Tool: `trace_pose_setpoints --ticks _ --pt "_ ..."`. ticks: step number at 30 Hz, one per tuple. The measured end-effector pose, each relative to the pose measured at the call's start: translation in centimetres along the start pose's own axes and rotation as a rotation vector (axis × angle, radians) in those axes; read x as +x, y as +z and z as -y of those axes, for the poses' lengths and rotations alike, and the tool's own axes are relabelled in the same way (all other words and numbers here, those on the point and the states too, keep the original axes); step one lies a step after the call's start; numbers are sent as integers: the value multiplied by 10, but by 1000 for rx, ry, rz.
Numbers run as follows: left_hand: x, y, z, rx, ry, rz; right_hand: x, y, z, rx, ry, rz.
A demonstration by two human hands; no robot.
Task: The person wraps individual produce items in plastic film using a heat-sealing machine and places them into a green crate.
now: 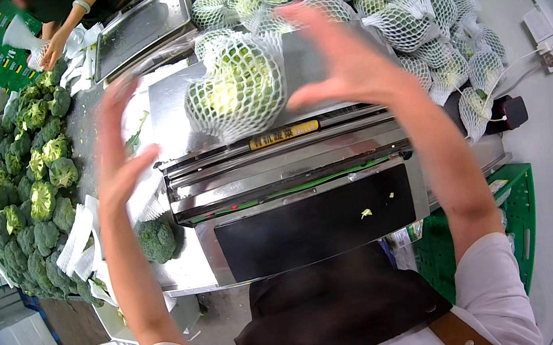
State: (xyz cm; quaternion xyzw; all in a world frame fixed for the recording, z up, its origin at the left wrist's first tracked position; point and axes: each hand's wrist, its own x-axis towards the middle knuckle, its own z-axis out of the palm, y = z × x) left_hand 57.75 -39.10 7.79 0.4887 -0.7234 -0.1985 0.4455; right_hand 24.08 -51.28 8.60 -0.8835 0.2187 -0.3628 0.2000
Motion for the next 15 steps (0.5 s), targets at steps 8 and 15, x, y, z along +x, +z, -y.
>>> trace_pose_setpoints --ticks 8,15 --pt "-27 64 -54 -479 -851 65 -18 19 64 389 431 317" --pt "-140 90 -85 -1094 -1375 533 -103 24 90 741 1337 951"
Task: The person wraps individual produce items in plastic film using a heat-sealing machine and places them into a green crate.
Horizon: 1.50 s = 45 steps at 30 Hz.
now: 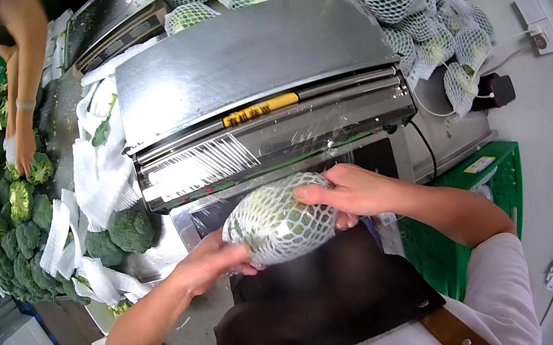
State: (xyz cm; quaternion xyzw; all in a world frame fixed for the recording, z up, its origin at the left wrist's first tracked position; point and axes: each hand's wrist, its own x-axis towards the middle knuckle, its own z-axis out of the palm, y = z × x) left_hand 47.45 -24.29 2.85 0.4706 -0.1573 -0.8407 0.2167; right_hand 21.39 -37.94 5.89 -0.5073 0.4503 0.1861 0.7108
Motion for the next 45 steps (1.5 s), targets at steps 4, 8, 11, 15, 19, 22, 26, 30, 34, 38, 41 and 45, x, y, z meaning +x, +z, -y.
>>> trace_pose_setpoints --ticks 4,8,11,15,19,22,26,30,34,38,41,45 --pt "1 -12 12 278 31 -259 -5 3 -39 -90 -423 -71" --pt "4 -22 40 175 417 -392 -6 5 -67 -778 -883 -561" --pt "2 -11 42 213 550 -567 -5 1 -79 -264 -826 -405" --pt "-18 3 54 136 339 -649 -10 25 -117 696 -711 -236" --pt "-4 -25 150 56 166 -662 7 54 -203 862 -199 -362" --pt "57 -34 203 592 379 -600 63 93 -222 158 -157 -515" --pt "83 18 172 -165 99 -262 127 121 -245 349 -516 -353" --pt "92 43 151 427 470 -258 74 101 -192 305 -736 -185" --pt "99 65 86 823 1103 -306 10 76 -139 535 -754 107" --pt "103 120 21 285 1184 -187 -21 67 -135 313 -832 115" --pt "108 186 -18 729 1387 239 -50 71 -134 264 -840 38" --pt "137 257 3 862 842 1084 -58 86 -172 193 -933 -75"
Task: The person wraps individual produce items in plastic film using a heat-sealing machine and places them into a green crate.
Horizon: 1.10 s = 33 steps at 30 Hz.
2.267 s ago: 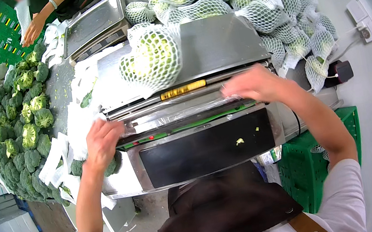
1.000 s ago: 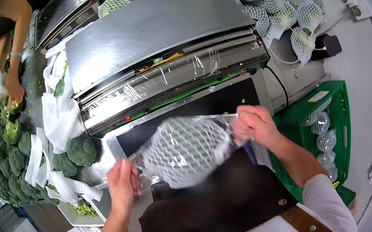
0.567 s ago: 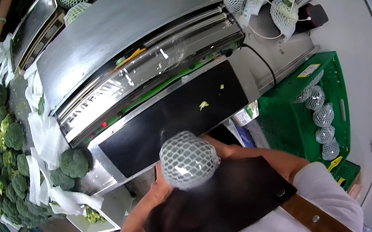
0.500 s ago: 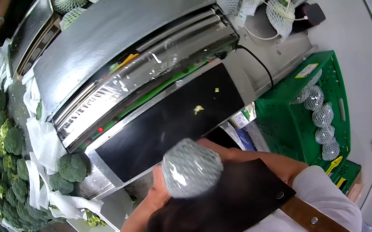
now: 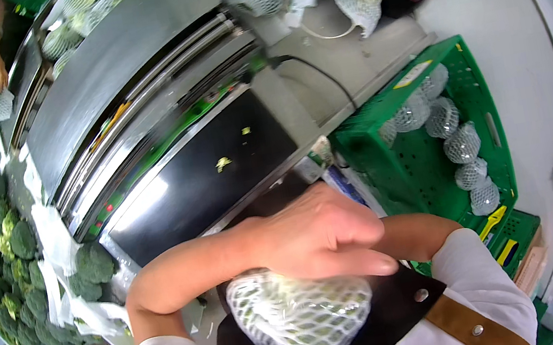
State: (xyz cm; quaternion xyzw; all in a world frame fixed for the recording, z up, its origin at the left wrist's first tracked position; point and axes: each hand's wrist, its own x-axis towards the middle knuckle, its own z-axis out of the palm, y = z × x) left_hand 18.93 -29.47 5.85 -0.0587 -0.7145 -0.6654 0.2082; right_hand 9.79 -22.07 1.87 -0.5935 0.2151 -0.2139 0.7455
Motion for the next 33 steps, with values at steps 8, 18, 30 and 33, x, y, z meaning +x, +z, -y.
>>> trace_pose_setpoints --ticks 8,18,30,33 --pt "-73 21 56 -1131 -108 -340 -88 -39 -19 646 215 -564" --pt "28 40 67 -484 -369 -788 -203 -76 -4 -16 -211 -1381" --pt "-57 26 65 -585 -674 -758 -299 -155 -191 -877 318 -1912" --pt "-78 28 73 -570 -660 -755 -313 -150 -208 -763 384 -1896"
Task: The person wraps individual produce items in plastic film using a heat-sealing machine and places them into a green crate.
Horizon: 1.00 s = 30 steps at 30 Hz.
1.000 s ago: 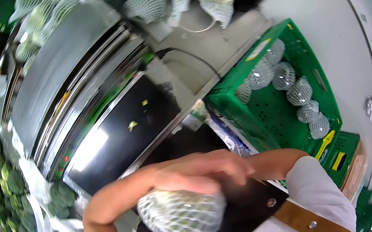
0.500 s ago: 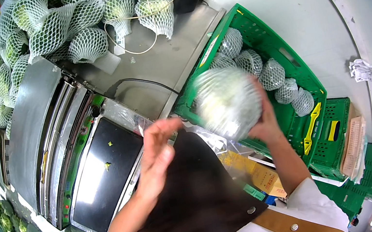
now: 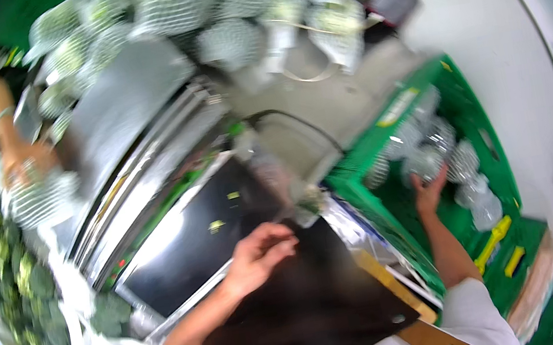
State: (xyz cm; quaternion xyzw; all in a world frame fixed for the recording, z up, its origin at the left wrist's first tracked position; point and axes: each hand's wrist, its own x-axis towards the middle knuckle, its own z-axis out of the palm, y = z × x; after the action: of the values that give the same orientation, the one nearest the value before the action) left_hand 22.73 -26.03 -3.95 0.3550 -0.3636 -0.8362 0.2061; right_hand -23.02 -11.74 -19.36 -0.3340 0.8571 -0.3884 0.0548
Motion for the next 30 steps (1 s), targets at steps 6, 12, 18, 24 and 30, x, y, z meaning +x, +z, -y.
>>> trace_pose_setpoints --ticks 6,12,18,24,30 --pt "-102 -71 -53 124 411 -531 28 -28 113 -260 -252 7" --pt "-206 -185 -97 1664 453 -1295 -23 96 435 210 -1214 423" --pt "-213 -232 -128 2090 529 -813 -42 225 537 168 -1871 1018" --pt "-281 -199 -106 790 595 -1043 -44 157 569 558 -1332 1274" --pt "-188 -289 -198 1175 981 -972 -116 263 651 349 -1434 1113"
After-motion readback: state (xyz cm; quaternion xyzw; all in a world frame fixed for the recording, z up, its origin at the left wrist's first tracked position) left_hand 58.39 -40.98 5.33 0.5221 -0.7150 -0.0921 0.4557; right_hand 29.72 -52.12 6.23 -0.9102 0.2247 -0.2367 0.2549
